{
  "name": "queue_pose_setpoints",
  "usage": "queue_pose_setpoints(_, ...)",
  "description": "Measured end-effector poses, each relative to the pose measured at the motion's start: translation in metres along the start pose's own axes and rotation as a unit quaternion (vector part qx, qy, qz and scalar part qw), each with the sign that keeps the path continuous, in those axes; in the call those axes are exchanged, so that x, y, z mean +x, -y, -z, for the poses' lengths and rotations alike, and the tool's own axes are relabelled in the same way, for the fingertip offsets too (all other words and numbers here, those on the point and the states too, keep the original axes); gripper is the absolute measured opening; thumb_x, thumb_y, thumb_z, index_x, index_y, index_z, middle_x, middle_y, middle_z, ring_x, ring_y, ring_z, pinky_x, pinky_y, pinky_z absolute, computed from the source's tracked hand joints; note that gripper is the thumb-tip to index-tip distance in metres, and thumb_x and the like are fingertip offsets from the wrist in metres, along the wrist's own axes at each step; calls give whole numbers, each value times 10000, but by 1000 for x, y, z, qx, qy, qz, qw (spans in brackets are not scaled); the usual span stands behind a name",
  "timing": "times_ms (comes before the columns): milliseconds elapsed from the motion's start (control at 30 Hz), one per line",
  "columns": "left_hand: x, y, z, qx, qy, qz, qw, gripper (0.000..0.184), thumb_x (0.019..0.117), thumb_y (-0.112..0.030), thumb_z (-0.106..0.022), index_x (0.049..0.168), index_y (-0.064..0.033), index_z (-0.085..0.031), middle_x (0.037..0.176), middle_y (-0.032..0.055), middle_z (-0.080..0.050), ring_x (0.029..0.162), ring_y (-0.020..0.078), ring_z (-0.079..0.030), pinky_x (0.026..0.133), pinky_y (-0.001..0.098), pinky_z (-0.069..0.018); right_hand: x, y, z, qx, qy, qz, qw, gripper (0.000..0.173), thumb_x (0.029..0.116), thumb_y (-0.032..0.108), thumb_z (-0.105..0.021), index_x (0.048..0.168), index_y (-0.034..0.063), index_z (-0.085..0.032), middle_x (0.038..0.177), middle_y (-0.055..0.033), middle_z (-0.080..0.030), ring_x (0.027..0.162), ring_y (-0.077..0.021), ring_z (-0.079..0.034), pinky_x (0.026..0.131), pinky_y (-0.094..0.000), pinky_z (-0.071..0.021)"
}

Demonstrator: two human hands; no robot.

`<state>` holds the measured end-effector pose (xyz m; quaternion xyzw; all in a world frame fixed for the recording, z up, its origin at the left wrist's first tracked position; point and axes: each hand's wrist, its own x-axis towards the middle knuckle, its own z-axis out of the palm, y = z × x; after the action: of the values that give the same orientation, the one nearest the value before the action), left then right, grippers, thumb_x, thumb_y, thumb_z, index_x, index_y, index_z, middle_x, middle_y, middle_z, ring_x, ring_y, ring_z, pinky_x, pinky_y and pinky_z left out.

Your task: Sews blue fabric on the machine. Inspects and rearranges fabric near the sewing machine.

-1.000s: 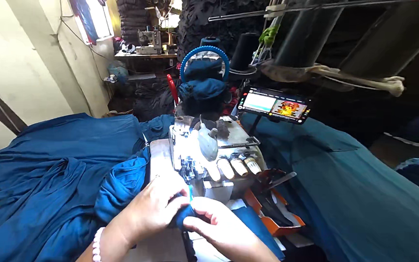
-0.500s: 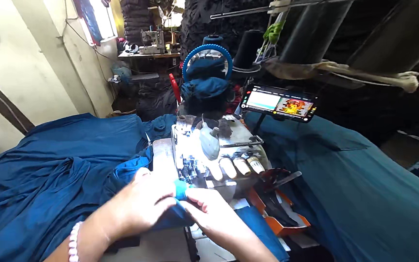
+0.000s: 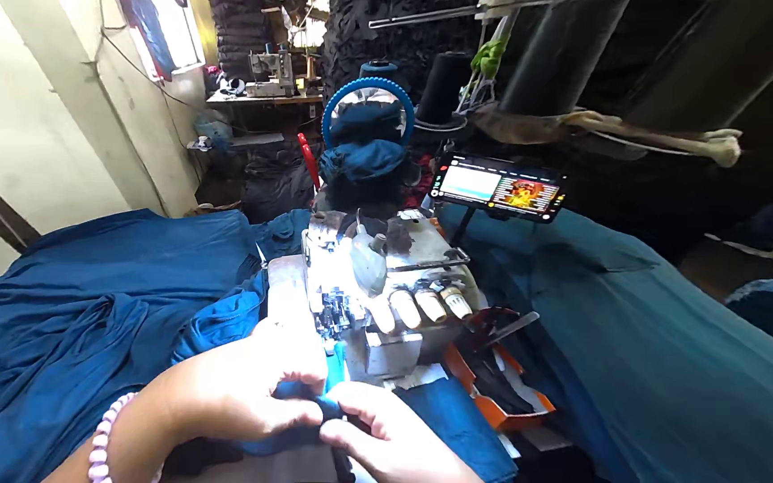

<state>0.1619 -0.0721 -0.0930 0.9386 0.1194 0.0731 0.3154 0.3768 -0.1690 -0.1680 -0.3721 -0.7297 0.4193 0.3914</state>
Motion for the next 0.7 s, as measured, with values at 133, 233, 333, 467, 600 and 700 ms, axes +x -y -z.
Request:
queue_pose_setpoints(133, 5, 4, 2, 16, 44, 6, 999, 221, 956, -223, -594, 875, -36, -678, 794, 90, -637, 786, 200, -614, 684, 380, -464, -14, -12, -12, 69, -34, 16, 997, 175, 983, 30, -599, 1023, -87, -722, 1006, -151, -703, 935, -101, -664, 855, -243, -543)
queue_pose_setpoints(233, 10, 5, 1, 187, 63, 65, 978, 169, 923, -205, -607, 938, -89, -729, 882, 121, -675, 890, 330, -660, 740, 551, -485, -22, -16, -17, 57, -36, 2, 998, 191, 1002, 43, -577, 1019, -87, -716, 994, -165, -699, 888, -130, -669, 810, -266, -554)
queue_pose_setpoints(333, 14, 12, 1, 281, 62, 111, 951, 188, 942, -180, -565, 973, -110, -736, 983, 122, -696, 1028, 348, -652, 924, 595, -459, -17, -25, -16, 58, -52, 4, 997, 191, 1008, 75, -587, 1033, -55, -724, 1009, -131, -696, 863, -97, -655, 801, -240, -552)
queue_pose_setpoints(467, 13, 15, -5, 354, 10, 64, 933, 191, 929, -191, -539, 901, -145, -722, 899, 60, -676, 1013, 278, -659, 984, 560, -458, -7, -37, -11, 51, -48, 27, 997, 196, 1014, 123, -600, 1033, -29, -723, 982, -100, -688, 849, -71, -640, 787, -210, -537)
queue_pose_setpoints(600, 12, 6, -15, 360, -27, 17, 932, 172, 923, -172, -532, 848, -152, -685, 826, 38, -642, 882, 256, -662, 837, 513, -511, -3, -38, -9, 34, -50, 30, 998, 182, 1008, 146, -615, 985, -11, -703, 937, -92, -659, 776, -62, -608, 716, -187, -516)
queue_pose_setpoints(700, 12, 2, -23, 359, -45, 2, 932, 163, 938, -173, -532, 847, -161, -667, 799, 19, -613, 841, 236, -646, 808, 481, -502, 0, -39, -8, 21, -54, 32, 998, 184, 1011, 160, -615, 967, -1, -693, 941, -84, -652, 793, -59, -603, 721, -177, -505)
